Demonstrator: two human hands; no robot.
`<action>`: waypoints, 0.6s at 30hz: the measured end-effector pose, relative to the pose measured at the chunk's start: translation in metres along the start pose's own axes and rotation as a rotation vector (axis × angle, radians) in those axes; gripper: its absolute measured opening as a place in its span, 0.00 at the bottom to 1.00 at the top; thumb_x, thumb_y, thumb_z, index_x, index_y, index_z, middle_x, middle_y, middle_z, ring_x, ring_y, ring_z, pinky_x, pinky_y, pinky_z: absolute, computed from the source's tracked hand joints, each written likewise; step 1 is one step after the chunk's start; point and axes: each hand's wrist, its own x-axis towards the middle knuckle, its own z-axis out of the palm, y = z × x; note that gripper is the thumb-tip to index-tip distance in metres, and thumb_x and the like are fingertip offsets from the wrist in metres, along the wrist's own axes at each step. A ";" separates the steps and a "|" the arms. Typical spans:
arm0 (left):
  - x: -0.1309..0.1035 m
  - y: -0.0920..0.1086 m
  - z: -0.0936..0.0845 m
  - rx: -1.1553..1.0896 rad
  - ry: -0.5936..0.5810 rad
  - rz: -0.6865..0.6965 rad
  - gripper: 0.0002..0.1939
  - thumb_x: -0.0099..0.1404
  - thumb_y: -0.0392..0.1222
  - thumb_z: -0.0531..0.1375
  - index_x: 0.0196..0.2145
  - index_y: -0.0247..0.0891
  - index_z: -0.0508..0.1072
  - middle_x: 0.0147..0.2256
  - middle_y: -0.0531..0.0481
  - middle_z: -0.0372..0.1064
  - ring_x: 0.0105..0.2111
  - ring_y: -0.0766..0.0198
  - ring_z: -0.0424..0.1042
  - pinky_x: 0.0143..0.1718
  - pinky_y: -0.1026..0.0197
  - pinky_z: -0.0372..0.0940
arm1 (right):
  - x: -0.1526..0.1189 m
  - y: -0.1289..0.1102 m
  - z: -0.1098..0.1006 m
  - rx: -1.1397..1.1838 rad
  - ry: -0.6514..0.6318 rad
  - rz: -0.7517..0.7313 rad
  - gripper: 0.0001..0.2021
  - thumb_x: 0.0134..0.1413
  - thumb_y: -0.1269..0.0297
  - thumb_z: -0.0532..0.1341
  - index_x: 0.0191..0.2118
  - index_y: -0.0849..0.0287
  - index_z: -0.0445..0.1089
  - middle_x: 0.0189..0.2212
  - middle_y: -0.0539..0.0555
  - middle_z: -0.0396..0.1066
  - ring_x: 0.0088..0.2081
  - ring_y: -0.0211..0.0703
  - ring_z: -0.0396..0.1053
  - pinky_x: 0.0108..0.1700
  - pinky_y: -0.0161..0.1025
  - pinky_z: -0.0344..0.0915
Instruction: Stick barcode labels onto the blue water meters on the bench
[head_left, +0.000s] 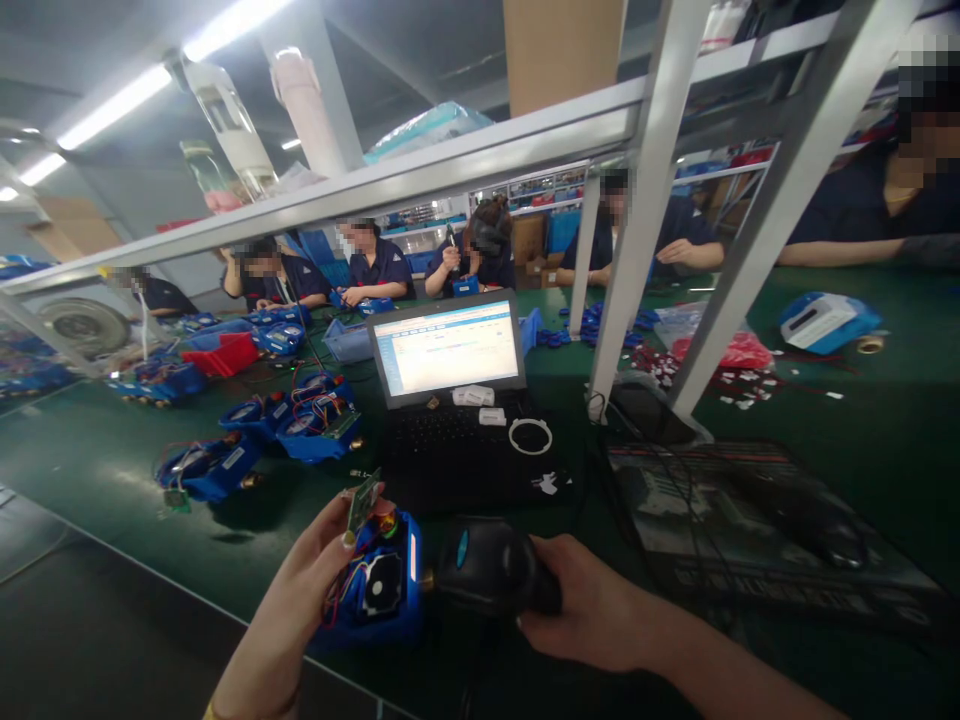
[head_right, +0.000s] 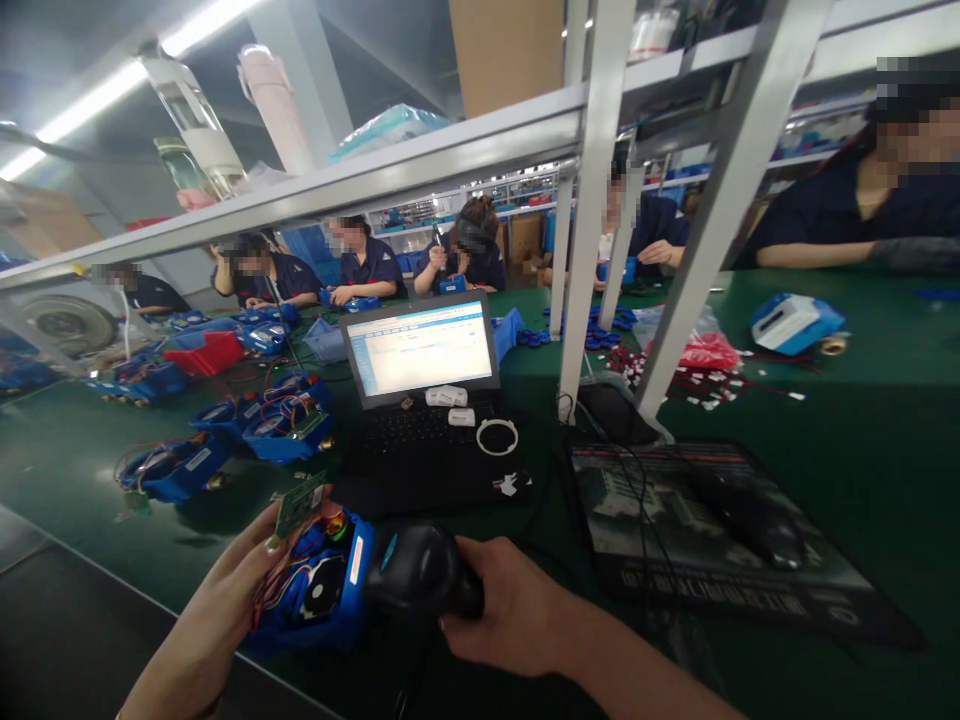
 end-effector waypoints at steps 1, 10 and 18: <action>0.000 0.000 -0.001 0.003 -0.010 -0.008 0.26 0.53 0.54 0.67 0.47 0.40 0.73 0.42 0.47 0.75 0.39 0.59 0.73 0.38 0.68 0.67 | 0.001 0.000 0.001 0.017 0.010 -0.020 0.07 0.40 0.74 0.57 0.31 0.62 0.64 0.22 0.43 0.58 0.22 0.31 0.52 0.22 0.27 0.49; 0.004 -0.011 -0.012 0.046 -0.035 0.018 0.31 0.52 0.59 0.66 0.49 0.40 0.70 0.45 0.47 0.74 0.49 0.55 0.69 0.47 0.65 0.64 | 0.000 0.004 -0.001 -0.307 0.068 0.070 0.10 0.40 0.77 0.58 0.34 0.62 0.66 0.27 0.48 0.66 0.27 0.38 0.63 0.28 0.31 0.58; 0.013 -0.019 -0.018 0.334 -0.159 0.129 0.33 0.56 0.61 0.61 0.53 0.39 0.64 0.50 0.43 0.68 0.53 0.51 0.65 0.55 0.58 0.59 | -0.041 0.070 -0.025 -0.832 0.236 0.161 0.26 0.43 0.67 0.63 0.52 0.57 0.67 0.49 0.57 0.66 0.50 0.52 0.65 0.52 0.43 0.64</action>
